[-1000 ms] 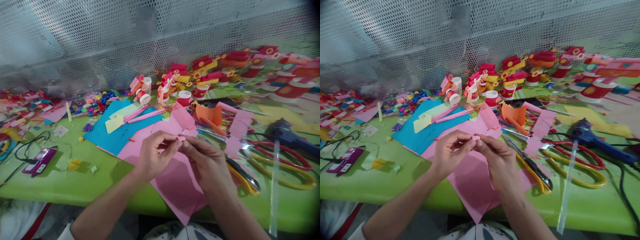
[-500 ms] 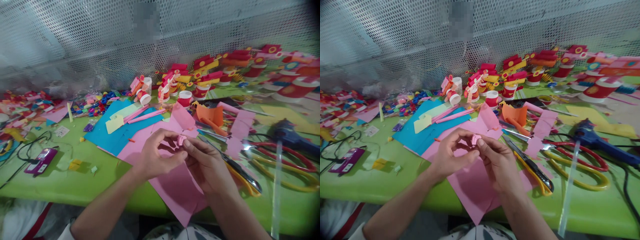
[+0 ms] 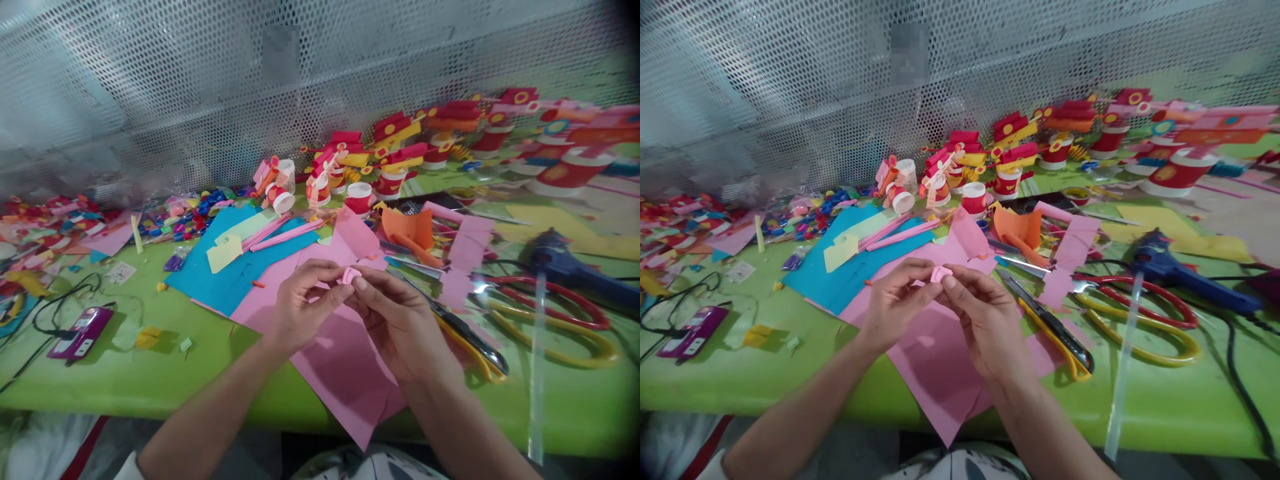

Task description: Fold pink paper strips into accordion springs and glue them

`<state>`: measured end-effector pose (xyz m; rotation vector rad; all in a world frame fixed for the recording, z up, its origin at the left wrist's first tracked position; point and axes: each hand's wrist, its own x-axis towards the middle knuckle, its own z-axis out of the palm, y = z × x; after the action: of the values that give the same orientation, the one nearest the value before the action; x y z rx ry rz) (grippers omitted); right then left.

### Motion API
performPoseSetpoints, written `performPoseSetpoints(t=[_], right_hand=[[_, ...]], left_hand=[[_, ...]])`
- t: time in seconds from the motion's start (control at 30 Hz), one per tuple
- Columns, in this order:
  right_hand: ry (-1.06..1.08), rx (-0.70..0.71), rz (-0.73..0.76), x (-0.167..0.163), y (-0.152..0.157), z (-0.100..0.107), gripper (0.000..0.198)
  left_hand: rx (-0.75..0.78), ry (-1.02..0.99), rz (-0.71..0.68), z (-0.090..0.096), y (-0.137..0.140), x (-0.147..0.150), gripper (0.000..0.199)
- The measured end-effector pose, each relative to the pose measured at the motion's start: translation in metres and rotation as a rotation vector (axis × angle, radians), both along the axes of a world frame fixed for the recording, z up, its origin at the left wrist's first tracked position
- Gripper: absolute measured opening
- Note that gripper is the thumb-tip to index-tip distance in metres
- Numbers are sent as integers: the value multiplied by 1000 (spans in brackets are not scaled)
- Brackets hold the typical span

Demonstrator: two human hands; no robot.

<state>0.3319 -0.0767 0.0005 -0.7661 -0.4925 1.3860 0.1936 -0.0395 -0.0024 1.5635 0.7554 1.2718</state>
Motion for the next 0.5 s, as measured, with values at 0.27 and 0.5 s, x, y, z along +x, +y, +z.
performPoseSetpoints(t=[0.27,0.5], right_hand=[[-34,12,-27,-1,3,-3,19],[-49,34,29,0,-1,-5,18]], left_hand=[[-252,-156,-121,2,-2,4,18],[-275,-101,-119,4,0,0,21]])
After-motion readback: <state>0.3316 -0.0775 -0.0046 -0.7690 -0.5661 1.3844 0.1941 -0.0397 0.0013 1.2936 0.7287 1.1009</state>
